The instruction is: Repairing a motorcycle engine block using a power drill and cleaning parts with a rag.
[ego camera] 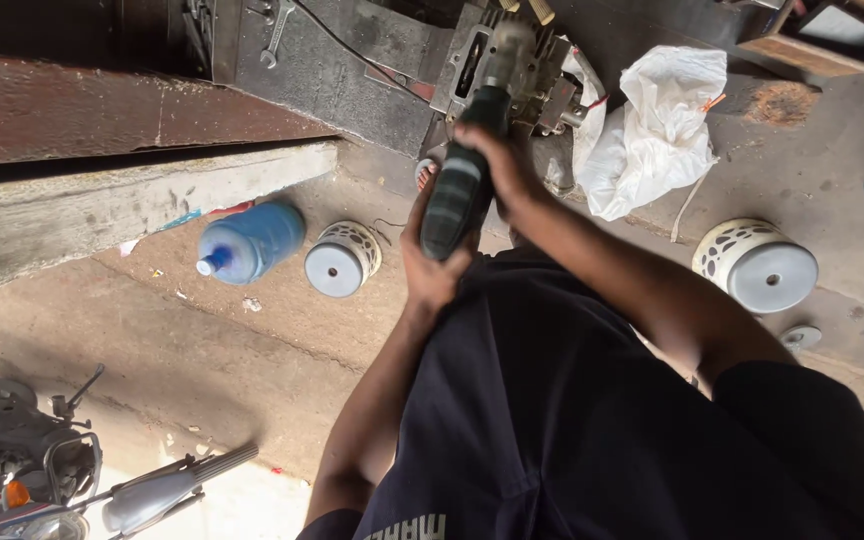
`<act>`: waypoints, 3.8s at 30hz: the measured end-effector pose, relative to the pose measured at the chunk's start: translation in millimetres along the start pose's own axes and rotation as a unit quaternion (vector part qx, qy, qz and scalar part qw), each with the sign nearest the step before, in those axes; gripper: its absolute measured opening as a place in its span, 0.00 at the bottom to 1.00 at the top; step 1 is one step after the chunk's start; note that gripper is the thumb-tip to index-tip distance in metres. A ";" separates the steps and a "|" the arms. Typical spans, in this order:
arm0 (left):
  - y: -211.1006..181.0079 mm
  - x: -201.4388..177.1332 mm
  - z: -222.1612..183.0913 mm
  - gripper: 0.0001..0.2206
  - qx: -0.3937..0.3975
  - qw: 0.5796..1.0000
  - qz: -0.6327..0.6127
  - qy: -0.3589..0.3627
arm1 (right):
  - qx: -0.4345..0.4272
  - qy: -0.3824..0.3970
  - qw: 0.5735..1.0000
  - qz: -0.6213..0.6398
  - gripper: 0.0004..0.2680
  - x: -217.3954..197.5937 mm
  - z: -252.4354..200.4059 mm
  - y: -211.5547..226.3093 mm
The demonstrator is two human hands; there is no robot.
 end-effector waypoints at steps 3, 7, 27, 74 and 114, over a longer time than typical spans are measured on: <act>-13.7 8.0 0.4 0.44 0.019 0.996 -0.093 -0.001 | 0.013 -0.025 0.999 0.026 0.18 -12.3 3.3 -6.4; -19.4 9.6 -3.8 0.43 -0.007 0.995 -0.088 0.038 | 0.012 -0.010 0.996 0.092 0.17 -12.3 -5.5 -5.5; -19.2 -24.1 -27.2 0.43 0.029 0.998 -0.051 -0.024 | -0.022 0.047 0.998 0.020 0.16 33.0 -10.5 -18.6; -23.6 10.2 19.3 0.39 0.033 0.996 0.009 0.086 | -0.069 -0.036 0.985 0.156 0.14 -22.8 0.9 0.8; 2.8 6.2 -27.4 0.41 0.062 0.991 -0.003 0.122 | -0.051 -0.106 0.989 0.087 0.14 -31.0 -27.4 -50.9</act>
Point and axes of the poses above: each hand's wrist, its own z-axis towards the middle knuckle, its own x-axis out of the palm, y = z × x, the point moved 5 cm from there along z, towards the middle knuckle, and after that the axes turned 14 degrees about -z, right-handed, at the moved point
